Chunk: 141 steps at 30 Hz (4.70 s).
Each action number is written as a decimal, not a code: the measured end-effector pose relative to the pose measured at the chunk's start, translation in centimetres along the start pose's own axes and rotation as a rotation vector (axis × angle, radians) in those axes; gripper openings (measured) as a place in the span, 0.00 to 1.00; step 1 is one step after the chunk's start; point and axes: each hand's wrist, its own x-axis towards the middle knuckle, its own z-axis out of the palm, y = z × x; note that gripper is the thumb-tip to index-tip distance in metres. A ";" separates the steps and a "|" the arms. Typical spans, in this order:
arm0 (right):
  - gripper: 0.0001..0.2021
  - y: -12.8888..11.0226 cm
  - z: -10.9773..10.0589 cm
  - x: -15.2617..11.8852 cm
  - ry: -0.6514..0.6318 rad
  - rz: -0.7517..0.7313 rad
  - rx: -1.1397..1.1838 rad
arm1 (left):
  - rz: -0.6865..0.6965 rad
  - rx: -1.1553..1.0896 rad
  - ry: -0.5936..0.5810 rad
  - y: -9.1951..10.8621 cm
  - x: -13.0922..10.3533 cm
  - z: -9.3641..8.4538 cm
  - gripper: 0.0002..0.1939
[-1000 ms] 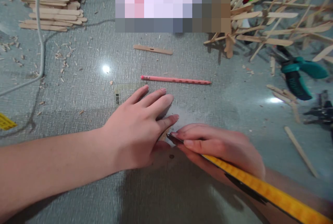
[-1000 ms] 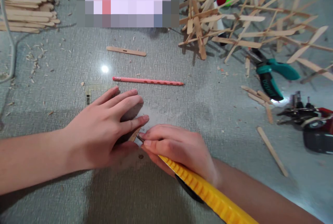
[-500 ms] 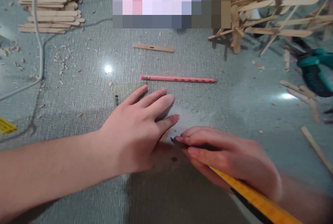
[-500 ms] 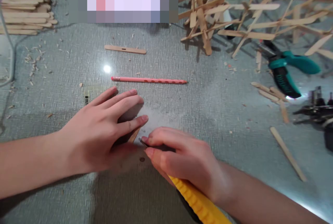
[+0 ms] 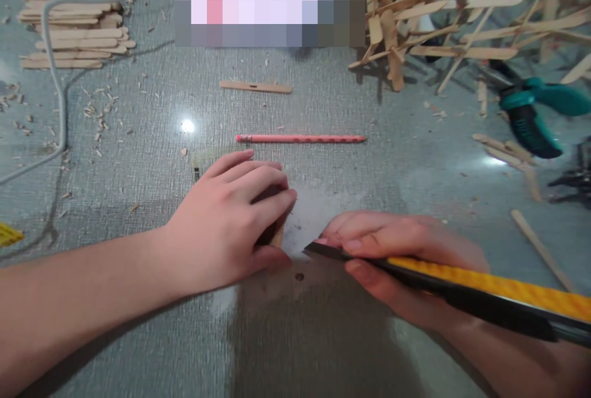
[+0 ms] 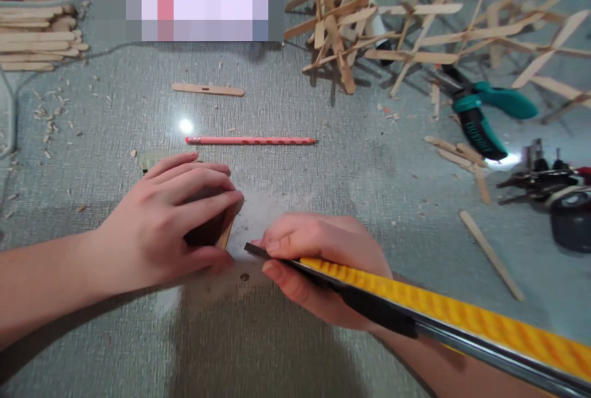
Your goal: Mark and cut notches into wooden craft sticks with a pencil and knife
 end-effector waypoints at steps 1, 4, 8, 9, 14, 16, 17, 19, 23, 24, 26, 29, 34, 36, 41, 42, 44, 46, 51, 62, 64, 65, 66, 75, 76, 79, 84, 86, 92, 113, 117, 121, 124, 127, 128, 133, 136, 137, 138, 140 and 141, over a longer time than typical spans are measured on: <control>0.14 0.0 0.0 0.0 0.003 -0.003 -0.010 | -0.005 -0.009 0.013 0.0 0.0 -0.1 0.20; 0.10 -0.2 0.0 0.0 0.031 0.005 -0.049 | -0.013 -0.030 0.060 -0.1 0.1 -0.1 0.09; 0.08 -0.5 0.0 0.0 0.077 0.041 -0.104 | 0.046 -0.024 0.051 -0.4 0.1 0.2 0.12; 0.07 -0.6 0.0 0.1 0.086 0.044 -0.113 | 0.063 -0.020 0.038 -0.4 0.1 0.2 0.12; 0.04 -0.8 0.0 0.4 0.081 0.018 -0.133 | 0.050 -0.046 0.044 -0.5 0.2 0.2 0.11; 0.04 -0.9 0.0 0.5 0.087 0.011 -0.135 | 0.035 -0.049 0.043 -0.5 0.3 0.0 0.11; 0.04 -0.9 0.0 0.5 0.091 0.010 -0.135 | 0.029 -0.048 0.036 -0.4 0.3 0.0 0.11; 0.02 -0.9 0.0 0.5 0.099 0.013 -0.132 | 0.013 -0.043 0.028 -0.4 0.3 -0.1 0.11; 0.02 -0.7 0.0 0.4 0.092 0.016 -0.124 | 0.003 -0.032 0.041 -0.3 0.2 -0.1 0.10; 0.02 -0.7 0.0 0.4 0.093 0.012 -0.124 | 0.005 -0.031 0.041 -0.3 0.2 -0.1 0.10; 0.04 -0.7 -0.1 0.3 0.099 0.010 -0.132 | 0.009 -0.031 0.033 -0.2 0.3 -0.1 0.11; 0.07 -0.8 -0.1 0.2 0.113 0.037 -0.147 | 0.009 -0.035 0.021 -0.1 0.3 -0.2 0.11; 0.08 -0.9 0.0 0.1 0.124 0.051 -0.137 | -0.007 -0.078 0.011 0.3 0.3 -0.4 0.10; 0.08 -0.9 0.0 0.1 0.126 0.052 -0.137 | -0.012 -0.092 0.003 0.3 0.3 -0.5 0.10; 0.07 -0.8 0.1 0.4 0.146 -0.003 -0.151 | -0.033 -0.093 0.004 0.3 0.4 -0.5 0.09; 0.07 -0.8 0.0 0.5 0.149 -0.018 -0.156 | -0.039 -0.089 0.004 0.3 0.4 -0.5 0.09; 0.06 -0.7 0.0 0.5 0.153 -0.033 -0.167 | -0.045 -0.080 0.004 0.3 0.4 -0.4 0.08; 0.06 -0.7 0.0 0.5 0.151 -0.036 -0.175 | -0.047 -0.070 0.006 0.3 0.4 -0.3 0.08; 0.05 -0.6 0.1 0.5 0.154 -0.054 -0.181 | -0.051 -0.086 -0.004 0.3 0.3 -0.3 0.08; 0.05 -0.6 0.1 0.5 0.147 -0.061 -0.183 | -0.097 -0.183 -0.017 0.2 0.5 -0.2 0.07; 0.05 -0.6 0.0 0.4 0.146 -0.057 -0.186 | -0.096 -0.185 -0.017 0.2 0.4 -0.2 0.07; 0.05 -0.6 0.0 0.4 0.145 -0.060 -0.188 | -0.092 -0.180 -0.016 0.2 0.4 -0.2 0.07; 0.05 -0.6 0.0 0.5 0.144 -0.064 -0.190 | -0.085 -0.172 -0.014 0.2 0.4 -0.2 0.07; 0.06 -0.7 0.2 0.7 0.145 -0.063 -0.202 | -0.046 -0.147 -0.009 0.3 0.4 -0.2 0.10; 0.06 -0.7 0.2 0.6 0.150 -0.064 -0.202 | -0.045 -0.146 -0.010 0.3 0.4 -0.2 0.10; 0.07 -0.7 0.2 0.6 0.154 -0.064 -0.206 | -0.042 -0.145 -0.009 0.2 0.4 -0.2 0.10; 0.05 -0.6 0.2 0.6 0.147 -0.068 -0.203 | -0.045 -0.159 -0.010 0.2 0.4 -0.3 0.09; 0.06 -0.6 0.2 0.6 0.151 -0.070 -0.198 | -0.048 -0.161 -0.016 0.2 0.3 -0.3 0.09; 0.06 -0.6 0.1 0.6 0.168 -0.075 -0.190 | -0.011 -0.157 0.005 0.4 0.3 -0.5 0.07; 0.04 1.1 0.2 1.4 0.396 0.025 -0.302 | 0.143 0.239 0.106 0.5 -0.3 0.0 0.13; 0.08 1.2 0.4 2.1 0.459 0.060 -0.287 | -0.011 0.288 0.006 0.7 -0.6 0.7 0.19; 0.09 0.9 1.0 2.3 0.508 0.023 -0.261 | -0.102 0.347 -0.057 0.9 -1.0 0.9 0.18; 0.11 0.9 1.3 2.4 0.534 -0.006 -0.242 | -0.217 0.385 -0.115 0.9 -1.5 0.9 0.16; 0.14 1.1 1.5 2.2 0.526 -0.017 -0.235 | -0.361 0.414 -0.139 0.9 -1.6 1.0 0.16; 0.15 1.2 1.6 2.2 0.519 -0.018 -0.237 | -0.408 0.422 -0.135 0.9 -1.6 1.0 0.17; 0.15 2.1 1.9 2.3 0.438 -0.016 -0.270 | -0.623 0.437 -0.072 1.4 -1.2 0.7 0.18; 0.16 2.6 1.8 2.6 0.399 -0.006 -0.305 | -0.721 0.435 -0.014 1.8 -1.1 0.7 0.17; 0.16 2.8 1.8 2.7 0.383 -0.004 -0.318 | -0.746 0.434 0.006 1.9 -1.2 0.8 0.18; 0.16 2.9 1.6 2.7 0.366 -0.004 -0.331 | -0.768 0.434 0.026 2.1 -1.2 0.8 0.18; 0.16 3.1 1.2 2.7 0.327 -0.005 -0.360 | -0.801 0.432 0.063 2.3 -1.4 0.9 0.18; 0.16 3.2 1.0 2.7 0.309 -0.006 -0.375 | -0.809 0.430 0.077 2.4 -1.4 0.8 0.18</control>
